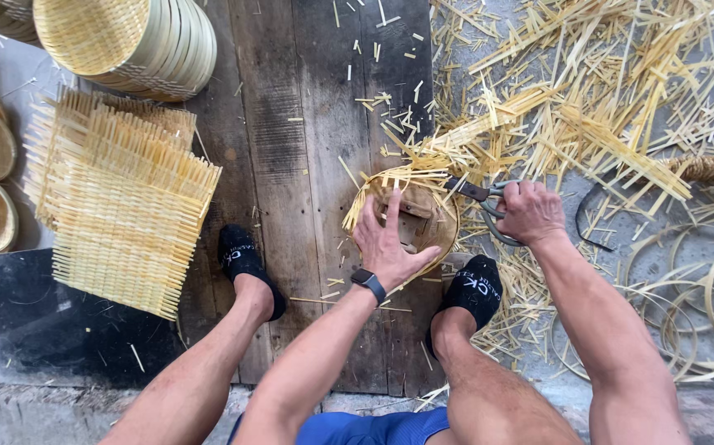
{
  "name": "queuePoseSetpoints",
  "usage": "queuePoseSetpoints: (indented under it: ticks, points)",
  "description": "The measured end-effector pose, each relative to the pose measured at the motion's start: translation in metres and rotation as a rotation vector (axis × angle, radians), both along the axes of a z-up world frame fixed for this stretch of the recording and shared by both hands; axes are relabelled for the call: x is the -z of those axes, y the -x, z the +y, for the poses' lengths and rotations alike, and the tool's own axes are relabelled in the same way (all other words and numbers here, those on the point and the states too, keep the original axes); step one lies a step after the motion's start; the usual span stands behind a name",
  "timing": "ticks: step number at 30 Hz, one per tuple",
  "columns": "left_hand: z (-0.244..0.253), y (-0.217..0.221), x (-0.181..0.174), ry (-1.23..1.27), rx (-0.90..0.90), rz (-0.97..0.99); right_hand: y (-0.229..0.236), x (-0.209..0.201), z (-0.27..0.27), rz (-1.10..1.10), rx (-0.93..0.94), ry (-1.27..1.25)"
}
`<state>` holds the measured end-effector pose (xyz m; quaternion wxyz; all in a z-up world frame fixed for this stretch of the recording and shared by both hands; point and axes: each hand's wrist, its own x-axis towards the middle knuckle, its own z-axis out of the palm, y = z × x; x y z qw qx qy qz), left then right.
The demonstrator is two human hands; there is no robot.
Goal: The person constructs a small bamboo basket by placing a woven sheet over a circular wooden frame, securing it with a bamboo ring, and trimming the excess edges with shears.
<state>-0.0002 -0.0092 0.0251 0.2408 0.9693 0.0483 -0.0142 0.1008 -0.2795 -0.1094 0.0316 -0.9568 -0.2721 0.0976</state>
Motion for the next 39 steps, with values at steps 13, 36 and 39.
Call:
queuePoseSetpoints:
  ticks: [13,36,39]
  points:
    - [0.031,-0.006,0.010,-0.155,0.320,0.224,-0.011,-0.019,-0.017,0.125,-0.021,0.105]
    - [0.017,-0.003,0.001,0.033,0.263,0.025,-0.020,0.010,0.003,0.241,-0.084,0.146]
    - [-0.007,-0.002,0.016,0.157,-0.374,0.138,-0.016,0.012,0.006,0.014,-0.137,0.150]
